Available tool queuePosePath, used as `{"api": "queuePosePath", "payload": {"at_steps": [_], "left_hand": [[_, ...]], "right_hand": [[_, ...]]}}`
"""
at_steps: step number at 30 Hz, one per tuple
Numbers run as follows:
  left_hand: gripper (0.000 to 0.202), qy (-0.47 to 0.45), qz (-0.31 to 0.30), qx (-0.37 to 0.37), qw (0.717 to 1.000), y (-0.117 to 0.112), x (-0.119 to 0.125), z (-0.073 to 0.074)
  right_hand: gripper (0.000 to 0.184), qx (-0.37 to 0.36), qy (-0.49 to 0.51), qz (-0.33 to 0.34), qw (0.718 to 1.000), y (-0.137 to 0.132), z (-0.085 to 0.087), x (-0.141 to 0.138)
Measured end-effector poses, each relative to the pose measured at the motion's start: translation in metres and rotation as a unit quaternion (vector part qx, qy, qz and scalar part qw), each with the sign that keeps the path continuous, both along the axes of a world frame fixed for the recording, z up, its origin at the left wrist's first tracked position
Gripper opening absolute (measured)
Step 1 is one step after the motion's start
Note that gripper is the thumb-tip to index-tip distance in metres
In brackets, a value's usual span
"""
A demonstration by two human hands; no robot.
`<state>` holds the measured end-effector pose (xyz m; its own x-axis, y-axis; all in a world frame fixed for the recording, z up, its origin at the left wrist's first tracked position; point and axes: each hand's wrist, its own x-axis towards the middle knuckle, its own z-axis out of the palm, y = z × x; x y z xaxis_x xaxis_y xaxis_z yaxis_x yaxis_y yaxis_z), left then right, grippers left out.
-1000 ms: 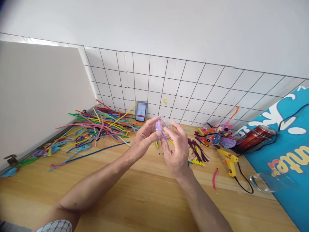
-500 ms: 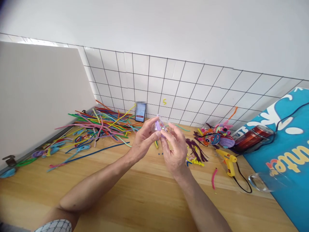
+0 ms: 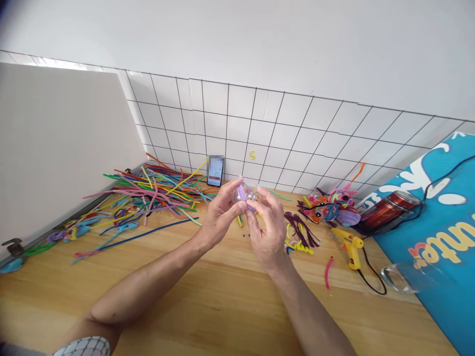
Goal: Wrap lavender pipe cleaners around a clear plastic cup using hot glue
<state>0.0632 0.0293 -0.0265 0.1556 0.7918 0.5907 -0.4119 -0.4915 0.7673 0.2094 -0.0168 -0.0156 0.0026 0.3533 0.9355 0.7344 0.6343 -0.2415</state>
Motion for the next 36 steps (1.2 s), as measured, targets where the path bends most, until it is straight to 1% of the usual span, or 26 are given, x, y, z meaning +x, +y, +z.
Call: {"api": "queuePosePath", "payload": {"at_steps": [4, 6, 9, 11, 17, 21, 24, 26, 28, 32, 34, 36], "left_hand": [[0.055, 0.005, 0.015, 0.013, 1.000, 0.000, 0.000, 0.000], [0.054, 0.012, 0.027, 0.026, 0.999, 0.001, 0.000, 0.000], [0.052, 0.026, 0.055, 0.055, 0.997, 0.002, 0.000, -0.002], [0.053, 0.034, 0.062, 0.070, 0.995, 0.003, 0.000, -0.004], [0.055, 0.035, 0.060, 0.085, 0.994, 0.006, 0.001, -0.008], [0.054, 0.039, 0.068, 0.093, 0.993, 0.007, 0.001, -0.009], [0.053, 0.047, 0.073, 0.105, 0.991, 0.008, 0.000, -0.011], [0.054, 0.050, 0.071, 0.107, 0.990, 0.008, 0.000, -0.011], [0.054, 0.045, 0.063, 0.104, 0.992, 0.007, -0.001, -0.009], [0.055, 0.017, 0.026, 0.071, 0.997, 0.003, -0.001, -0.004], [0.056, 0.009, 0.005, 0.037, 0.999, 0.000, -0.001, 0.000], [0.060, 0.007, -0.011, -0.004, 1.000, -0.003, -0.001, 0.003]], "right_hand": [[0.030, -0.011, 0.025, 0.023, 0.999, -0.001, 0.001, -0.002], [0.025, -0.014, 0.023, 0.020, 0.999, -0.001, 0.003, -0.002], [0.018, -0.015, 0.011, -0.001, 1.000, -0.001, 0.003, -0.002], [0.016, -0.008, 0.005, -0.005, 1.000, 0.000, 0.002, -0.002], [0.033, 0.010, 0.033, 0.037, 0.999, 0.003, -0.001, -0.002], [0.026, 0.009, 0.011, 0.021, 1.000, 0.003, 0.001, -0.002], [0.026, 0.010, 0.005, 0.017, 1.000, 0.002, 0.001, -0.002], [0.027, 0.006, 0.011, 0.026, 1.000, 0.002, -0.001, -0.001], [0.035, -0.010, 0.036, 0.048, 0.998, 0.003, -0.004, 0.000], [0.061, -0.065, 0.081, 0.091, 0.990, 0.007, -0.010, 0.005], [0.063, -0.080, 0.073, 0.092, 0.990, 0.009, -0.012, 0.006], [0.062, -0.068, 0.059, 0.078, 0.993, 0.009, -0.012, 0.005]]}}
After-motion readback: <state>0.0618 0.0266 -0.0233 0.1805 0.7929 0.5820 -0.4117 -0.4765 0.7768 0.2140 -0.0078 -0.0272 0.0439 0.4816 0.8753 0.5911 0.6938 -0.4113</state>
